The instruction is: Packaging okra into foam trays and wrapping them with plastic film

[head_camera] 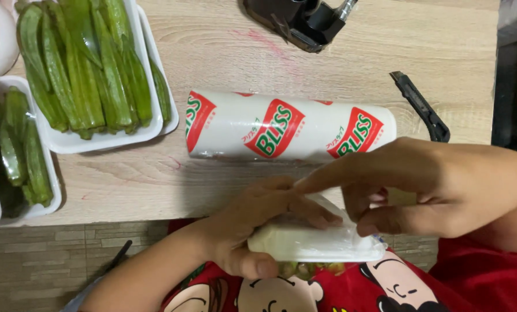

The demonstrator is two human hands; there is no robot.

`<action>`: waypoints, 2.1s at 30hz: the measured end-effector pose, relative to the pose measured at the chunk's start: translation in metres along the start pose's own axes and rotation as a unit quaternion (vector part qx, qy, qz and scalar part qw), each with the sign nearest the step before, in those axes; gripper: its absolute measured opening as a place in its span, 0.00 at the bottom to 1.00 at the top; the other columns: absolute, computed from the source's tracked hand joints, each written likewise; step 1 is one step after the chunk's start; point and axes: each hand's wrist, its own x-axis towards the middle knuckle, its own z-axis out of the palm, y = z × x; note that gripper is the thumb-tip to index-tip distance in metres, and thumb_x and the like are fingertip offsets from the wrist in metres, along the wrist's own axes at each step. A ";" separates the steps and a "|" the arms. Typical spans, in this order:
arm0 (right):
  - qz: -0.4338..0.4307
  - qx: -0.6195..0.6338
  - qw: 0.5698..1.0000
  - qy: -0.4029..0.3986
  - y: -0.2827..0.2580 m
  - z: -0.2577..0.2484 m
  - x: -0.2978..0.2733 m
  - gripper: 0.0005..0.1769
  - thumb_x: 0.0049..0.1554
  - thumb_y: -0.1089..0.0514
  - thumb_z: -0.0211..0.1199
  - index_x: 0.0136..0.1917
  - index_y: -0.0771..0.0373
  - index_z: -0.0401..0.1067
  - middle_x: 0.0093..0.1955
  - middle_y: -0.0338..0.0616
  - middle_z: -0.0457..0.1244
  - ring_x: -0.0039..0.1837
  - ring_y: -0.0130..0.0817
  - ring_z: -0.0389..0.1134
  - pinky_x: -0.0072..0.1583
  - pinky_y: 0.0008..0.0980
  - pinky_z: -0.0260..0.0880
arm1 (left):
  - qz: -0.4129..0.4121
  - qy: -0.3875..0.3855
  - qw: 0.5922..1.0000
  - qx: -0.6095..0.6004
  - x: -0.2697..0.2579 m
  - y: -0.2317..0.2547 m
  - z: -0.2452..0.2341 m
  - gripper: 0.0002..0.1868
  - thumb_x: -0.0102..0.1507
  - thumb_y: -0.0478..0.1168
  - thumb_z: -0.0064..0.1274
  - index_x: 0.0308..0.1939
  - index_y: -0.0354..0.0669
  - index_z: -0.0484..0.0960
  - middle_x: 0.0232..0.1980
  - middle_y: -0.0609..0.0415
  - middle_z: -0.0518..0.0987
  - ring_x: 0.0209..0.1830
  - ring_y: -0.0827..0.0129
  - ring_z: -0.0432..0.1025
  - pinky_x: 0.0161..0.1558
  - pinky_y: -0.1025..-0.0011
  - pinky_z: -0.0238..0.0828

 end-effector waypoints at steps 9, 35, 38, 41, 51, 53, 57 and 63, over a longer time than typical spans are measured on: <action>0.005 0.057 0.996 -0.069 0.003 0.004 0.036 0.25 0.63 0.53 0.56 0.72 0.61 0.63 0.46 0.33 0.65 0.42 0.25 0.65 0.40 0.23 0.68 | -0.004 0.001 1.000 -0.012 -0.009 -0.008 0.002 0.36 0.70 0.74 0.32 0.59 0.48 0.71 0.62 0.47 0.75 0.64 0.50 0.74 0.64 0.52 0.72; 0.286 -0.109 0.947 -0.094 -0.007 0.007 0.064 0.70 0.41 0.55 0.82 0.86 0.34 0.42 0.53 0.28 0.70 0.50 0.31 0.75 0.51 0.32 0.73 | -0.090 0.092 0.988 -0.087 -0.012 -0.001 0.013 0.37 0.59 0.70 0.51 0.55 0.46 0.61 0.58 0.49 0.66 0.61 0.61 0.65 0.61 0.63 0.65; 0.279 -0.070 0.953 -0.093 -0.006 0.006 0.068 0.57 0.40 0.54 0.84 0.75 0.39 0.56 0.49 0.29 0.69 0.46 0.29 0.74 0.49 0.30 0.73 | -0.083 0.101 0.989 -0.074 -0.013 -0.002 0.014 0.37 0.57 0.69 0.53 0.53 0.46 0.59 0.57 0.49 0.64 0.61 0.60 0.64 0.61 0.61 0.68; 0.374 -0.104 0.915 -0.111 -0.017 0.007 0.080 0.62 0.37 0.52 0.84 0.76 0.27 0.51 0.50 0.30 0.69 0.47 0.30 0.70 0.50 0.28 0.68 | -0.065 0.101 0.991 -0.057 -0.016 -0.004 0.015 0.39 0.58 0.69 0.52 0.56 0.46 0.56 0.59 0.47 0.63 0.64 0.58 0.63 0.66 0.58 0.66; 0.128 0.099 0.978 -0.131 0.074 0.016 0.064 0.75 0.43 0.52 0.81 0.86 0.50 0.28 0.56 0.41 0.59 0.63 0.35 0.61 0.66 0.26 0.56 | -0.016 0.124 0.990 -0.072 -0.021 -0.012 0.020 0.38 0.61 0.68 0.53 0.59 0.48 0.56 0.58 0.52 0.63 0.62 0.64 0.65 0.66 0.61 0.68; 0.127 0.113 0.977 -0.127 0.070 0.016 0.064 0.72 0.45 0.53 0.79 0.86 0.49 0.31 0.57 0.41 0.60 0.63 0.34 0.62 0.65 0.25 0.59 | 0.021 0.126 0.988 -0.082 -0.015 -0.011 0.020 0.35 0.63 0.67 0.53 0.57 0.48 0.57 0.60 0.51 0.62 0.67 0.61 0.63 0.70 0.57 0.66; 0.136 0.083 0.982 -0.105 0.064 0.017 0.065 0.67 0.45 0.59 0.77 0.85 0.46 0.37 0.72 0.36 0.61 0.67 0.28 0.62 0.62 0.23 0.63 | 0.049 0.147 0.982 -0.110 -0.017 -0.018 0.027 0.34 0.64 0.68 0.54 0.54 0.47 0.61 0.55 0.57 0.63 0.63 0.67 0.63 0.71 0.60 0.65; 0.135 0.083 0.987 -0.026 0.058 0.020 0.059 0.45 0.58 0.63 0.63 0.84 0.48 0.49 0.40 0.36 0.52 0.42 0.29 0.56 0.48 0.26 0.60 | 0.075 0.167 0.983 0.033 -0.018 -0.003 0.020 0.38 0.75 0.72 0.32 0.61 0.41 0.73 0.60 0.50 0.79 0.59 0.57 0.77 0.63 0.60 0.75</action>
